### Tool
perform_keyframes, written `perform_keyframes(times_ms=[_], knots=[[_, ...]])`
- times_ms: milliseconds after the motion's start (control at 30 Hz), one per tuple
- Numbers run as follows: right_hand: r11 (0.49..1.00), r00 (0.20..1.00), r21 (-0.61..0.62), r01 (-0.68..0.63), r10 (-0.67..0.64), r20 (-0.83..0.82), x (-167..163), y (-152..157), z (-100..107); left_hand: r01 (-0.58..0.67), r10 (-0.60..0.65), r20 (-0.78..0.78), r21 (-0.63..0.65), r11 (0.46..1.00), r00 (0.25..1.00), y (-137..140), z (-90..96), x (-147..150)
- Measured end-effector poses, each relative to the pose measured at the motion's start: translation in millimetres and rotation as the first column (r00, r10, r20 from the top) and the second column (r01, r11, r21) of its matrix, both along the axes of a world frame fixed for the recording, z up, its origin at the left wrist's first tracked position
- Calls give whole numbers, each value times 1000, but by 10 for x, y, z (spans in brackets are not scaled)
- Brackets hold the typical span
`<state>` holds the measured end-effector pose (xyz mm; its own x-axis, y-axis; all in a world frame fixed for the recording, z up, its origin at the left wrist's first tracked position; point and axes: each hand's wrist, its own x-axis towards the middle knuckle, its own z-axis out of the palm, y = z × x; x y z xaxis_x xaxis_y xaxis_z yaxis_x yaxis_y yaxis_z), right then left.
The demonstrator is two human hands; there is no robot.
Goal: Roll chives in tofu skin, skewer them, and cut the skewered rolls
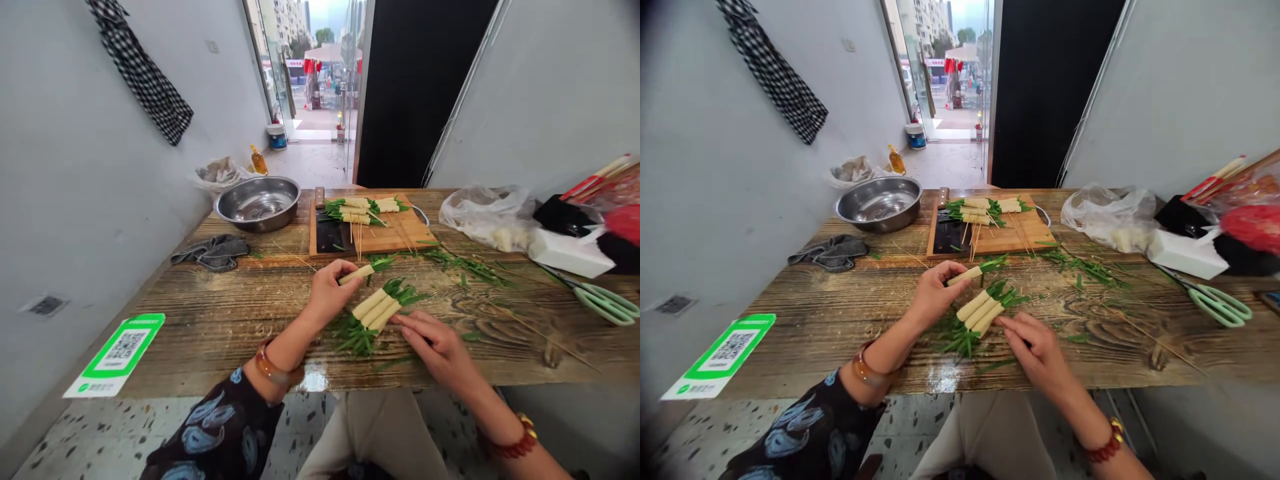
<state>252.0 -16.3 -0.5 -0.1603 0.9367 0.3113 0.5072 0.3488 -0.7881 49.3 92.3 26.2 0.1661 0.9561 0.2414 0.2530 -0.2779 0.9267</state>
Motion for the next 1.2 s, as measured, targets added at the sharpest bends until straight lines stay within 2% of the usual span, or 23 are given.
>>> perform_keyframes(times_ms=[100, 233, 433, 1200], knots=[[1000, 999, 5, 0, 0, -34, -110, 70, -45, 29, -29, 4, -21, 999, 1000, 1, -36, 23], [999, 998, -13, 31, -31, -63, -98, 88, -84, 28, -28, -8, -23, 999, 1000, 13, -70, 43], [999, 997, -23, 43, -45, -66, -61, 68, -96, -21, 21, 8, -16, 1000, 1000, 21, -24, 22], [998, 998, -41, 50, -52, -43, -63, 54, -100, -36, 37, -30, 54, 998, 999, 6, 7, 12]])
